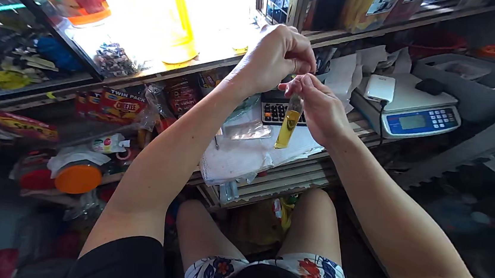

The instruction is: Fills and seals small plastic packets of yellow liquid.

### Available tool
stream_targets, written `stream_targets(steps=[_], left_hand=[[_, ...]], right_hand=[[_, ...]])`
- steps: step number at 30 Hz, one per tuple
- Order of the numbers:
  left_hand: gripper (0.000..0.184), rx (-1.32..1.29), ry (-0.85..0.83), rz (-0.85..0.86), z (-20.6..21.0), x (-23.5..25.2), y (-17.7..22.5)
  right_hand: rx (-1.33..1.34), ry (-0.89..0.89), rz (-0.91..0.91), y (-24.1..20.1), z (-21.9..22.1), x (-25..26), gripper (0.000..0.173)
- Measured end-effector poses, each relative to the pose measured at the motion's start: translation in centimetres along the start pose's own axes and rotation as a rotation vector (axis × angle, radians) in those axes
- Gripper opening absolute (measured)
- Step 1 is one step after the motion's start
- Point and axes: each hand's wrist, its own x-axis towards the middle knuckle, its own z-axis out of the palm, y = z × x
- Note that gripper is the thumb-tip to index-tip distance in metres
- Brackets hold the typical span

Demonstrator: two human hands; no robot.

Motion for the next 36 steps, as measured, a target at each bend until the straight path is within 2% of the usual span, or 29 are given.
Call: stream_targets(steps=[7, 11, 13, 15, 17, 21, 24, 26, 29, 33, 36], left_hand=[[0.007, -0.022, 0.088, -0.108, -0.5, 0.1, 0.5], [0.008, -0.139, 0.181, -0.046, 0.1, -0.3, 0.3], [0.017, -0.259, 0.173, -0.011, 0.3, -0.7, 0.1], [0.036, -0.386, 0.082, -0.058, 0.4, -1.5, -0.3], [0.044, -0.483, -0.011, -0.097, 1.0, -2.3, -1.1], [0.038, -0.658, -0.034, -0.042, 2.4, -2.4, -2.3], [0.024, -0.701, 0.018, 0.007, 2.9, -1.8, -2.5], [0.015, -0.717, 0.064, -0.033, 3.1, -1.6, -2.1], [0.013, -0.770, 0.143, -0.124, 3.3, -1.8, -1.3], [0.015, -0.810, 0.224, -0.164, 3.5, -2.2, -0.8], [0.016, -0.813, 0.258, -0.171, 3.3, -2.5, -0.7]], right_hand=[[-0.053, 0.028, -0.022, 0.2, 0.7, -0.6, 0.037], [-0.027, 0.013, -0.081, -0.2, 0.9, -0.5, 0.034], [-0.003, 0.004, -0.107, -0.4, 0.8, -0.5, 0.033], [-0.001, -0.001, -0.116, -0.6, 0.5, -0.3, 0.034], [-0.010, -0.006, -0.104, -0.9, 0.2, -0.2, 0.035], [-0.011, -0.028, -0.072, -1.0, 0.2, -0.2, 0.037], [0.009, -0.039, -0.057, -0.8, 0.4, -0.3, 0.037], [0.035, -0.023, -0.031, -0.8, 0.4, -0.3, 0.037], [0.066, 0.014, -0.020, -1.2, 0.0, 0.0, 0.041], [0.011, 0.062, 0.016, -2.2, -0.1, 0.4, 0.023], [-0.027, 0.046, -0.007, -2.5, 0.0, 0.8, 0.019]])
